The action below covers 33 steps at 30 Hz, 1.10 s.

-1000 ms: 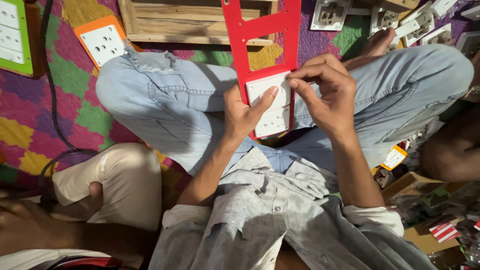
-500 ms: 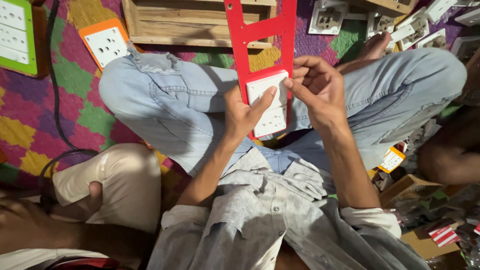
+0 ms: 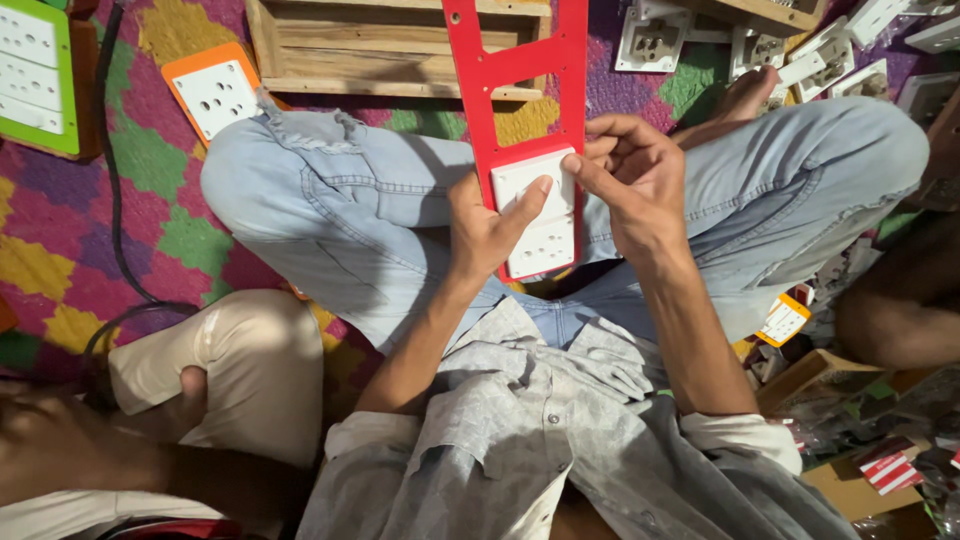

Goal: The person sits on the floor and assembles electrical sockets onto a red display board. They repeatedly insert white socket modules into cutouts, flip the board to tighten screws on the back, and then flip it back to check the fit.

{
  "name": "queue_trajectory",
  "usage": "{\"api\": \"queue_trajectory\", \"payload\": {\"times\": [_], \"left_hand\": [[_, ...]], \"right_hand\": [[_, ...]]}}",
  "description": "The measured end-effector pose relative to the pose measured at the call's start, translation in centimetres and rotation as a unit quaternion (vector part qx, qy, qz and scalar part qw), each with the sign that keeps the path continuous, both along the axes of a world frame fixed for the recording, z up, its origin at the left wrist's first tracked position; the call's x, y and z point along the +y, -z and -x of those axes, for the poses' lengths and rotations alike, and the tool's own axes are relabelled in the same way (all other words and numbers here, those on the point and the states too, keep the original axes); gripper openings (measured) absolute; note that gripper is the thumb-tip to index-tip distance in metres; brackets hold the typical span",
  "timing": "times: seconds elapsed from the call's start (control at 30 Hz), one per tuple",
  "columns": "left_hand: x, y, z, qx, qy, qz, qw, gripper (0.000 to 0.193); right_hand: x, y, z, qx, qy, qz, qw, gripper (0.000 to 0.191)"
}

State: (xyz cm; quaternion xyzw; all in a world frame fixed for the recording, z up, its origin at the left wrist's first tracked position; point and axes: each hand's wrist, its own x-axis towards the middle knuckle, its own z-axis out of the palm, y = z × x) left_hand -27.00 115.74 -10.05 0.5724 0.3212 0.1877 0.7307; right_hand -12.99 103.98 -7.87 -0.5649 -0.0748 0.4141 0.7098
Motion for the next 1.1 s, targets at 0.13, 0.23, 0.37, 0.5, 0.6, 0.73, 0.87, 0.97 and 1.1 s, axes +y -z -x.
{"api": "queue_trajectory", "payload": {"times": [0.13,0.23,0.37,0.5,0.6,0.73,0.87,0.97,1.1], "left_hand": [[-0.2,0.6,0.2,-0.002,-0.003,0.035,0.999,0.028],[-0.4,1.0,0.1,-0.005,-0.019,0.058,0.998,0.027],[-0.3,1.3,-0.5,-0.046,-0.084,0.172,0.980,0.029],[0.0,0.1,-0.7,-0.061,-0.107,0.105,0.987,0.046],[0.4,-1.7,-0.5,-0.068,-0.077,-0.167,0.981,0.065],[2.4,-3.9,-0.6,-0.019,0.008,-0.533,0.846,0.075],[5.4,-6.2,-1.0,0.004,0.232,-0.641,0.731,0.084],[7.5,-8.7,-1.4,-0.034,0.315,-0.634,0.706,0.089],[9.0,-11.7,-2.2,-0.087,0.393,-0.635,0.660,0.085]], "right_hand": [[0.5,-0.3,0.3,0.001,0.013,0.013,1.000,0.032],[0.7,-0.6,0.9,-0.057,0.024,0.046,0.997,0.029],[-0.2,-0.6,2.8,-0.192,-0.032,0.099,0.976,0.029],[-2.5,-0.4,4.8,-0.183,-0.106,0.170,0.963,0.032],[-3.7,-1.0,5.2,-0.227,-0.077,0.229,0.944,0.037],[-4.8,-3.6,2.3,-0.328,-0.106,0.225,0.911,0.032],[-6.0,-7.4,-1.9,-0.353,-0.205,0.219,0.886,0.033],[-6.2,-9.7,-4.5,-0.345,-0.251,0.243,0.871,0.031],[-6.3,-12.1,-7.5,-0.394,-0.357,0.172,0.829,0.034]]}}
